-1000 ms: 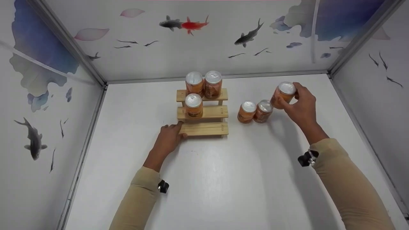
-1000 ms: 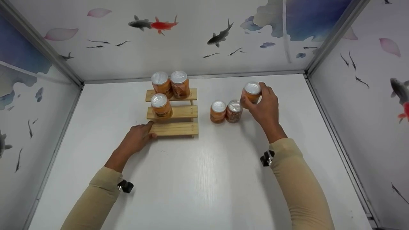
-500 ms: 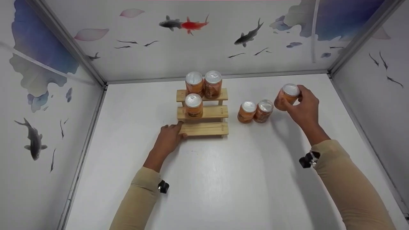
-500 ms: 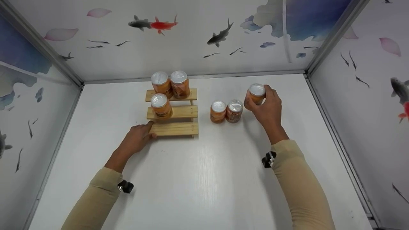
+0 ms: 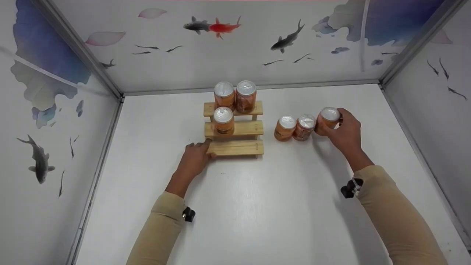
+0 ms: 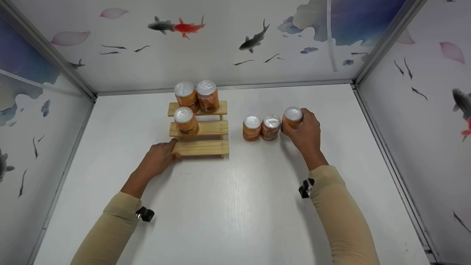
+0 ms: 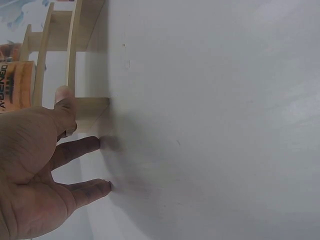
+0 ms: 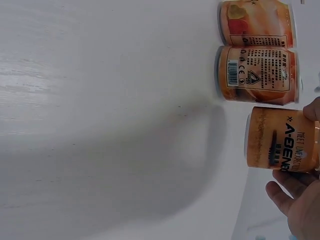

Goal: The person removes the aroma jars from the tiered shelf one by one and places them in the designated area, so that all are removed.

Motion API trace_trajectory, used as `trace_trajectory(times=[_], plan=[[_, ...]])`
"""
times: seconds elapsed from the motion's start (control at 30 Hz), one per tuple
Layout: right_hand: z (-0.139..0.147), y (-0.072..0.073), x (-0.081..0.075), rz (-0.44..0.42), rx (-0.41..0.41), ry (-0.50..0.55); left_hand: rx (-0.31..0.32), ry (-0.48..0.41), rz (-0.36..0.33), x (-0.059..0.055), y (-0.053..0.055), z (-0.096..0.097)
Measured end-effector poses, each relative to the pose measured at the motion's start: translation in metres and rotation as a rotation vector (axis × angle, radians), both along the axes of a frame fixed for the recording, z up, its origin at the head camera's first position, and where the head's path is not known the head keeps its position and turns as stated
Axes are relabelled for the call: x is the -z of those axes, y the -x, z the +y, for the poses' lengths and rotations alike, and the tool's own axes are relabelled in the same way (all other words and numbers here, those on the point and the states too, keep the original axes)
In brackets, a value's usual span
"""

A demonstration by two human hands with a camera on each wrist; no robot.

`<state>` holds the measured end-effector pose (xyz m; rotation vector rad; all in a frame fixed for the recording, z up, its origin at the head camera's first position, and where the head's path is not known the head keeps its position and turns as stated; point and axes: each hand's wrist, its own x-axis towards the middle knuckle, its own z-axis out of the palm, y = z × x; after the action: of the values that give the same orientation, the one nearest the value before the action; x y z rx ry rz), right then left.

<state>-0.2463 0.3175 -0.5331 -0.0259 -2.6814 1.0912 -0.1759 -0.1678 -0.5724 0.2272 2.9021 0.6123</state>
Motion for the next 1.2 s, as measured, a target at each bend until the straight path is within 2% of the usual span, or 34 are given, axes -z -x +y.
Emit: trace_trajectory(times=[0.23, 0.43, 0.67, 0.87, 1.1, 1.2], plan=[[0.002, -0.005, 0.012, -0.061, 0.005, 0.003, -0.003, 0.000, -0.003, 0.002, -0.001, 0.001], [0.004, -0.008, 0.016, -0.130, 0.007, 0.006, 0.010, 0.020, 0.011, 0.003, -0.001, 0.001], [0.004, -0.009, 0.020, -0.118, 0.003, 0.023, 0.021, 0.026, 0.024, 0.002, 0.000, 0.000], [0.005, -0.007, 0.023, -0.096, -0.026, 0.033, 0.014, 0.000, 0.005, 0.002, 0.001, -0.001], [0.008, -0.006, 0.014, -0.154, -0.079, -0.038, 0.008, 0.003, -0.002, 0.001, 0.001, -0.001], [0.005, -0.006, 0.007, -0.141, -0.084, -0.083, 0.002, 0.008, -0.013, 0.000, -0.001, -0.001]])
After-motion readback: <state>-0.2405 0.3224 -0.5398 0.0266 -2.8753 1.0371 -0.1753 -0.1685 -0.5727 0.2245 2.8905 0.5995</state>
